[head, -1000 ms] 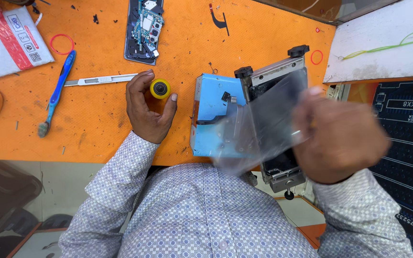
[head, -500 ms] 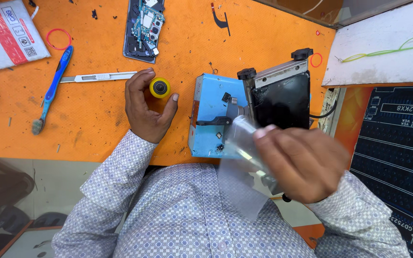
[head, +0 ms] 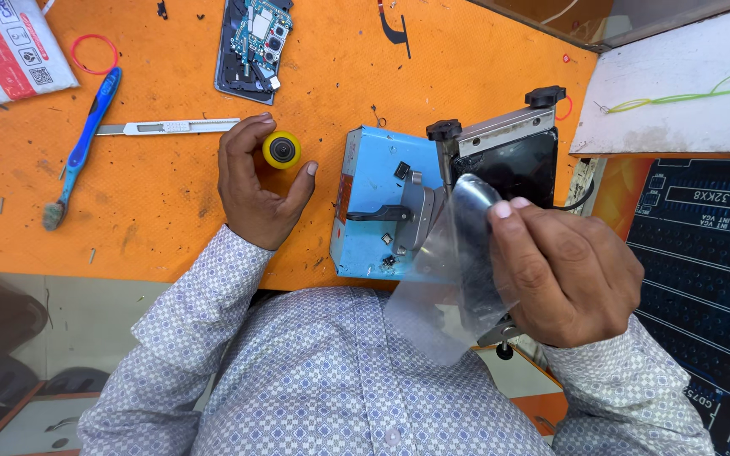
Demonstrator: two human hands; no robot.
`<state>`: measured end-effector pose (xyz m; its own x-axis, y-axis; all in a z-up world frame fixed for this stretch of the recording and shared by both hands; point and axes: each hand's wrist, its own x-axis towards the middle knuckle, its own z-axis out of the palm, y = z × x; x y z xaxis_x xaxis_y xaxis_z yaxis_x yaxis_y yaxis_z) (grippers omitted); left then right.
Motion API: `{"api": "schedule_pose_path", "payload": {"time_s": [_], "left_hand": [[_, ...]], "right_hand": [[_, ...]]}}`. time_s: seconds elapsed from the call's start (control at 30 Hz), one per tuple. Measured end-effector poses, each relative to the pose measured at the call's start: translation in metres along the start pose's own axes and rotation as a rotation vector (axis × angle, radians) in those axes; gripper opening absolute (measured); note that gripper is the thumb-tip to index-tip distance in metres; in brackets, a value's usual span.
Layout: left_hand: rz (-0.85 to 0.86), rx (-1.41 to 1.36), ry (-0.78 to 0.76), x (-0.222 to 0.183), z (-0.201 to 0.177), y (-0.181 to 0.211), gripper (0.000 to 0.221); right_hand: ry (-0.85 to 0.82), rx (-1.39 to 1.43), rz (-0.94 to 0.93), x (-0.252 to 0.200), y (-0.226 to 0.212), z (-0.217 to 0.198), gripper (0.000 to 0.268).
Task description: The person applies adhesive from a yellow bottle to the edges of a mobile phone frame held in a jig, then aligns and presses a replacement screen onto the frame.
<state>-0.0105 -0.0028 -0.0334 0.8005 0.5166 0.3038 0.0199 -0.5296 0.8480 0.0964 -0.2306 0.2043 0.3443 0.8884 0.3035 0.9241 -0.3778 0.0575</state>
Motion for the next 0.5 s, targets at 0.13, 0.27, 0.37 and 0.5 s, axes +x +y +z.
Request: {"api": "schedule_pose_path", "payload": {"time_s": [0.13, 0.27, 0.37, 0.5], "left_hand": [[-0.015, -0.035, -0.001, -0.001, 0.001, 0.000, 0.066], [-0.016, -0.022, -0.004, -0.001, 0.000, 0.000, 0.066], [-0.017, -0.024, -0.003, 0.000, 0.000, 0.000, 0.067], [-0.008, -0.028, 0.001, -0.001, 0.000, 0.000, 0.068]], "right_hand": [[-0.040, -0.039, -0.055, 0.002, 0.000, 0.000, 0.026], [-0.063, 0.120, 0.020, -0.008, -0.002, 0.002, 0.027], [0.029, 0.505, 0.478, -0.014, 0.000, 0.005, 0.021], [0.064, 1.105, 1.042, -0.002, 0.016, -0.009, 0.016]]}}
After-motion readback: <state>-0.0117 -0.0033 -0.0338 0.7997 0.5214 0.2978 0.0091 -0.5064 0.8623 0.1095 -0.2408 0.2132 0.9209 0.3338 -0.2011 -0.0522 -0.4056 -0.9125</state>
